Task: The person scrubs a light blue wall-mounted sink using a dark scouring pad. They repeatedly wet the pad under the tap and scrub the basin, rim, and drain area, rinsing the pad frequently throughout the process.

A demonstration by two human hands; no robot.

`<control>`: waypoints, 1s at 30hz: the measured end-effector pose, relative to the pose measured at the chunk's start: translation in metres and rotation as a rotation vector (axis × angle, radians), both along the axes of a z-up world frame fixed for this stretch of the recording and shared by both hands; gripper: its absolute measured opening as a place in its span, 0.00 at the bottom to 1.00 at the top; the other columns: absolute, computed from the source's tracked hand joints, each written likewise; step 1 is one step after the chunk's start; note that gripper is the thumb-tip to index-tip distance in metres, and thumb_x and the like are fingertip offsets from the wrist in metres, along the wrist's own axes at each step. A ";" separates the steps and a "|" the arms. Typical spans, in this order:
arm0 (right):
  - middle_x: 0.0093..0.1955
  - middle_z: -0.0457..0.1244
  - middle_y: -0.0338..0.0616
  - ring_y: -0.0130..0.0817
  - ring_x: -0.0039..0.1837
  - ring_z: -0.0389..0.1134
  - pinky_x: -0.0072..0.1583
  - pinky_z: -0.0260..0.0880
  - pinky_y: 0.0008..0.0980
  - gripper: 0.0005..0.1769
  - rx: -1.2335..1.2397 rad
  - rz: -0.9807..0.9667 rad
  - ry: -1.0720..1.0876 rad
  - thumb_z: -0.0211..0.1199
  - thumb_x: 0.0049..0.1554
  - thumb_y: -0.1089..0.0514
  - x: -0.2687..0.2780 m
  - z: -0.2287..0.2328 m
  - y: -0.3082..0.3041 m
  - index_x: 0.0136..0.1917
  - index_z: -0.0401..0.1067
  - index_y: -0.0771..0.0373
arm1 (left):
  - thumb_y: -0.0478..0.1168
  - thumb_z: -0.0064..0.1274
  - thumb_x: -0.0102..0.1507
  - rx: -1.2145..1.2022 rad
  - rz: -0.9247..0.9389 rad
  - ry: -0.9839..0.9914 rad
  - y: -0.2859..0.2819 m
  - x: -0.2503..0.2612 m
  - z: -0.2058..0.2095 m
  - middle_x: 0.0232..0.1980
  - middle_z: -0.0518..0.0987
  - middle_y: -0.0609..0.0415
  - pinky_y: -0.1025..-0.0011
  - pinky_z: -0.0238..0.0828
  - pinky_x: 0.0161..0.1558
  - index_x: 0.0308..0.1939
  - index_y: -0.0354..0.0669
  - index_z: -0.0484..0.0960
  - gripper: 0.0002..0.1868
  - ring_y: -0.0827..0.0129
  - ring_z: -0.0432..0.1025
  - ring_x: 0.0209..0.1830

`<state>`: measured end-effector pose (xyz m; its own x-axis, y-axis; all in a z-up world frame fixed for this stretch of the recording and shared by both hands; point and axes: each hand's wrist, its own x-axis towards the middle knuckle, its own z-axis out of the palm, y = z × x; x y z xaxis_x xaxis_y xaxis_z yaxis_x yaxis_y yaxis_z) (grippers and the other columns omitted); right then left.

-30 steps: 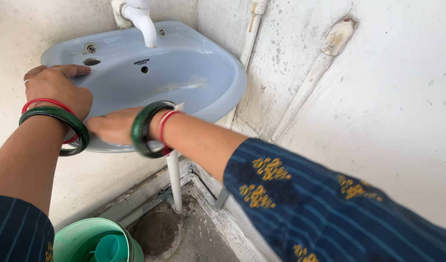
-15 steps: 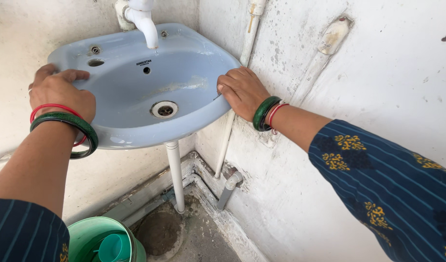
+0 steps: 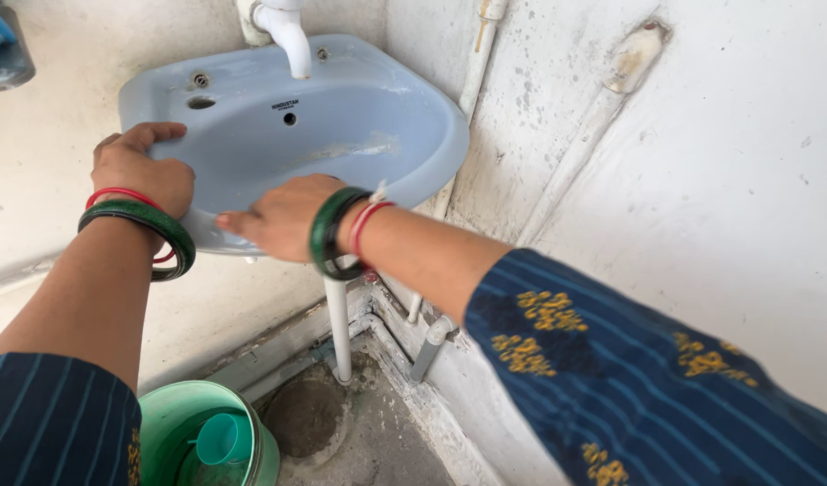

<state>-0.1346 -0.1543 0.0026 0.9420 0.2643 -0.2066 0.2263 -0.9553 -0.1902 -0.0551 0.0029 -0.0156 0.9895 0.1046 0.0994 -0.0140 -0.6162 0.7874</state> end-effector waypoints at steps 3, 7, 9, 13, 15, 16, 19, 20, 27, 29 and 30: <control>0.71 0.60 0.56 0.43 0.71 0.63 0.68 0.61 0.51 0.47 -0.093 -0.179 0.159 0.29 0.62 0.22 -0.013 0.025 -0.061 0.68 0.70 0.57 | 0.29 0.45 0.56 0.008 -0.002 -0.052 0.001 0.000 0.001 0.77 0.59 0.47 0.61 0.60 0.72 0.58 0.62 0.84 0.31 0.52 0.63 0.72; 0.69 0.65 0.48 0.45 0.69 0.66 0.70 0.60 0.44 0.32 -0.331 -0.038 0.123 0.38 0.63 0.37 -0.001 0.025 -0.092 0.67 0.75 0.50 | 0.26 0.42 0.55 -0.071 0.010 -0.058 0.003 -0.003 -0.006 0.77 0.56 0.45 0.63 0.60 0.71 0.65 0.61 0.76 0.37 0.53 0.60 0.74; 0.63 0.68 0.51 0.47 0.64 0.69 0.67 0.63 0.44 0.30 -0.260 0.050 0.142 0.40 0.64 0.40 0.018 0.013 -0.082 0.63 0.77 0.55 | 0.27 0.42 0.55 -0.090 0.015 -0.050 0.002 -0.001 -0.005 0.77 0.57 0.47 0.64 0.62 0.71 0.69 0.61 0.72 0.38 0.53 0.62 0.73; 0.58 0.71 0.48 0.36 0.58 0.70 0.63 0.67 0.32 0.20 0.481 0.260 0.007 0.54 0.58 0.57 0.062 -0.028 -0.028 0.59 0.77 0.61 | 0.26 0.41 0.56 -0.080 0.011 -0.012 -0.002 -0.002 0.001 0.78 0.56 0.47 0.63 0.64 0.70 0.74 0.61 0.64 0.42 0.51 0.64 0.72; 0.53 0.73 0.47 0.31 0.54 0.72 0.59 0.70 0.28 0.18 0.733 0.023 0.145 0.56 0.53 0.65 0.078 -0.042 -0.019 0.56 0.78 0.62 | 0.26 0.41 0.56 -0.018 0.002 0.059 -0.001 -0.005 0.007 0.78 0.54 0.45 0.62 0.65 0.70 0.77 0.64 0.58 0.46 0.48 0.64 0.72; 0.52 0.73 0.47 0.31 0.53 0.72 0.58 0.70 0.28 0.18 0.770 0.022 0.135 0.55 0.53 0.67 0.086 -0.045 -0.021 0.54 0.78 0.63 | 0.26 0.43 0.56 0.022 -0.006 0.106 -0.002 -0.004 0.012 0.78 0.53 0.44 0.61 0.64 0.70 0.78 0.66 0.54 0.47 0.47 0.64 0.71; 0.50 0.72 0.47 0.31 0.55 0.71 0.58 0.71 0.28 0.14 0.923 -0.053 0.064 0.56 0.54 0.70 0.110 -0.044 -0.030 0.50 0.79 0.65 | 0.30 0.49 0.58 0.173 -0.022 0.233 -0.005 0.001 0.025 0.76 0.54 0.37 0.59 0.64 0.70 0.81 0.67 0.42 0.52 0.43 0.65 0.70; 0.50 0.72 0.47 0.31 0.55 0.71 0.59 0.70 0.28 0.13 0.981 -0.090 0.036 0.57 0.54 0.70 0.116 -0.043 -0.033 0.49 0.79 0.66 | 0.32 0.52 0.59 0.230 -0.024 0.275 -0.006 0.002 0.027 0.75 0.55 0.34 0.57 0.63 0.70 0.82 0.66 0.37 0.55 0.41 0.64 0.70; 0.51 0.66 0.46 0.39 0.54 0.71 0.57 0.75 0.44 0.08 1.277 -0.498 -0.224 0.54 0.57 0.67 0.132 -0.049 -0.020 0.51 0.67 0.64 | 0.43 0.49 0.67 0.207 0.053 0.246 -0.010 0.010 0.019 0.76 0.56 0.37 0.53 0.67 0.67 0.82 0.69 0.41 0.44 0.41 0.69 0.66; 0.52 0.67 0.47 0.35 0.54 0.70 0.57 0.73 0.38 0.12 1.182 -0.277 0.038 0.58 0.57 0.64 0.134 -0.056 -0.009 0.56 0.69 0.64 | 0.47 0.43 0.70 0.206 0.056 0.208 -0.008 0.016 0.016 0.76 0.56 0.36 0.52 0.66 0.67 0.81 0.67 0.43 0.38 0.40 0.70 0.65; 0.53 0.67 0.47 0.32 0.54 0.70 0.55 0.73 0.37 0.16 1.245 -0.196 0.451 0.55 0.57 0.64 0.133 -0.062 -0.004 0.59 0.69 0.63 | 0.48 0.40 0.71 0.198 0.057 0.194 -0.007 0.018 0.014 0.76 0.57 0.35 0.52 0.66 0.67 0.81 0.66 0.45 0.36 0.40 0.70 0.65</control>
